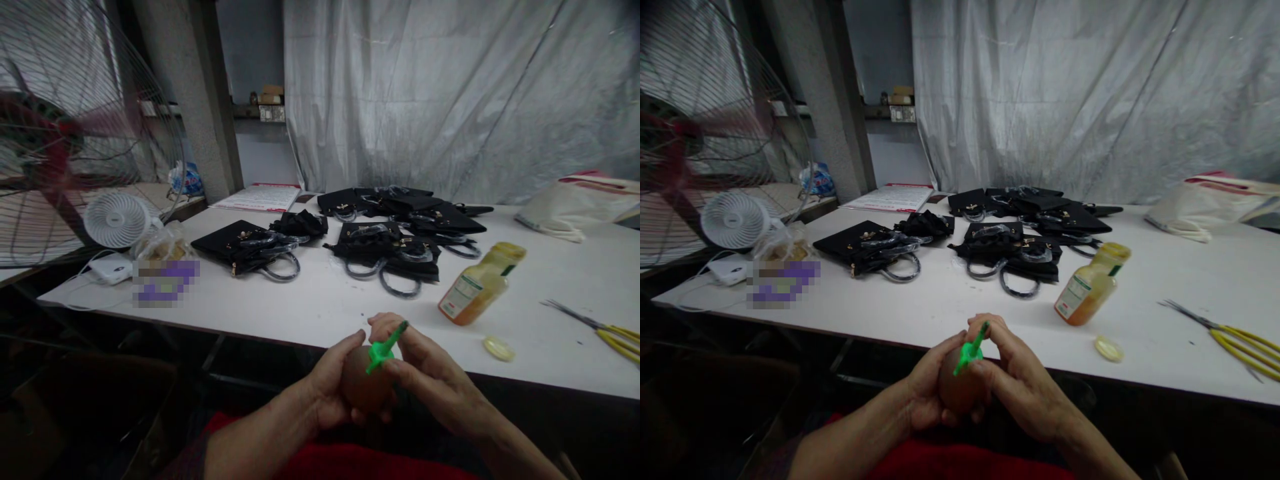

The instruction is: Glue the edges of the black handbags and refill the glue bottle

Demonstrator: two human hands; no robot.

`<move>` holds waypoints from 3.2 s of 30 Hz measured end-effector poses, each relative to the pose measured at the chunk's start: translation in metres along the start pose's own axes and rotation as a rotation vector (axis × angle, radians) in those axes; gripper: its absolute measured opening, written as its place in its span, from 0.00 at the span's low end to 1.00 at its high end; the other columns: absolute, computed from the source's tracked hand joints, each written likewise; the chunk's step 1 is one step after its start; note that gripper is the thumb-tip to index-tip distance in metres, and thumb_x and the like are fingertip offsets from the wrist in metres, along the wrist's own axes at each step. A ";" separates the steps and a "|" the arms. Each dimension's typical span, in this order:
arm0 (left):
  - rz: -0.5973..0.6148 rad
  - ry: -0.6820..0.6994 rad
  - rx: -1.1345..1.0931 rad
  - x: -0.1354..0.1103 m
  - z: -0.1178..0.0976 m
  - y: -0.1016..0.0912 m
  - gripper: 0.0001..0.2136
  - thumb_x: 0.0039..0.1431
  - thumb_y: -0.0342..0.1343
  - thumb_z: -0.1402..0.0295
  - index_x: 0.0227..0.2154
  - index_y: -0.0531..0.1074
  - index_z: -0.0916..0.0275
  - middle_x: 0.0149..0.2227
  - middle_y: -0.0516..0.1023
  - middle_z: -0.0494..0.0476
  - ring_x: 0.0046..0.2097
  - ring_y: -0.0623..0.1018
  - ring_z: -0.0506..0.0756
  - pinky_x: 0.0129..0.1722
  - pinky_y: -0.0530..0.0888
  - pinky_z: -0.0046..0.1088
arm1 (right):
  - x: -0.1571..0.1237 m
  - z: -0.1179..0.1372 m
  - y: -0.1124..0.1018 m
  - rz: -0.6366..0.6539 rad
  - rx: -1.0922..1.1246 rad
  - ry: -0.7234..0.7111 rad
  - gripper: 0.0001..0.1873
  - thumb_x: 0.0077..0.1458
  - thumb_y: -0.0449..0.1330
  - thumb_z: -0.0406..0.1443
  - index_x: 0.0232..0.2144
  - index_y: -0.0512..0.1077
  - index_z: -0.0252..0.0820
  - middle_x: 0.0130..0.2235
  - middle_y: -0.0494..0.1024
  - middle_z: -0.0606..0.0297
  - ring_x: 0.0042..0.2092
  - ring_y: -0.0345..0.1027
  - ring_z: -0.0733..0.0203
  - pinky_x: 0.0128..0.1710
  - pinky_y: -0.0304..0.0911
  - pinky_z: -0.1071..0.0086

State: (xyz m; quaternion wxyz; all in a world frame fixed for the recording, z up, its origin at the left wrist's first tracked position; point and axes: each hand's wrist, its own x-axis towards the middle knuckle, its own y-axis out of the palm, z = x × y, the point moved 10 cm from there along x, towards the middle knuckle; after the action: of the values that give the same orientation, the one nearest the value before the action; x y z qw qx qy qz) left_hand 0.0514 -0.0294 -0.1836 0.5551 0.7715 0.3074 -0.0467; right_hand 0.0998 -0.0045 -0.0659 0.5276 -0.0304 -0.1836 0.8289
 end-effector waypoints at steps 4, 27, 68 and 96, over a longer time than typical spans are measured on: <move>-0.002 0.025 -0.011 -0.004 -0.003 -0.004 0.34 0.65 0.40 0.40 0.37 0.76 0.69 0.25 0.79 0.63 0.21 0.81 0.59 0.06 0.61 0.22 | -0.004 -0.008 0.020 0.112 0.252 0.141 0.35 0.57 0.61 0.57 0.61 0.62 0.52 0.58 0.68 0.54 0.43 0.75 0.52 0.32 0.76 0.62; -0.048 0.146 -0.001 -0.011 -0.019 -0.007 0.33 0.66 0.40 0.41 0.37 0.75 0.70 0.26 0.80 0.63 0.21 0.81 0.58 0.07 0.61 0.21 | 0.005 0.003 0.007 -0.009 0.117 0.069 0.31 0.56 0.64 0.54 0.57 0.67 0.51 0.58 0.69 0.55 0.60 0.65 0.42 0.50 0.73 0.51; 0.070 -0.045 0.036 -0.013 -0.004 -0.004 0.33 0.63 0.41 0.40 0.36 0.75 0.69 0.28 0.81 0.68 0.23 0.82 0.61 0.06 0.62 0.23 | 0.021 0.041 -0.002 0.226 -0.227 -0.117 0.17 0.66 0.57 0.50 0.50 0.74 0.50 0.56 0.70 0.59 0.61 0.61 0.52 0.63 0.56 0.56; -0.140 0.136 -0.017 -0.017 -0.017 -0.016 0.34 0.67 0.36 0.43 0.37 0.76 0.70 0.27 0.80 0.65 0.21 0.81 0.59 0.07 0.59 0.22 | 0.013 0.006 -0.002 -0.008 -0.074 0.099 0.34 0.58 0.60 0.57 0.61 0.65 0.51 0.67 0.61 0.55 0.68 0.54 0.40 0.65 0.55 0.41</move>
State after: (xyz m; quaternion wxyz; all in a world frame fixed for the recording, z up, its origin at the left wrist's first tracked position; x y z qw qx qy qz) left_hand 0.0246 -0.0183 -0.1834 0.5348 0.7448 0.3979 -0.0302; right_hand 0.0946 0.0064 -0.0579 0.5378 -0.0900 -0.1878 0.8170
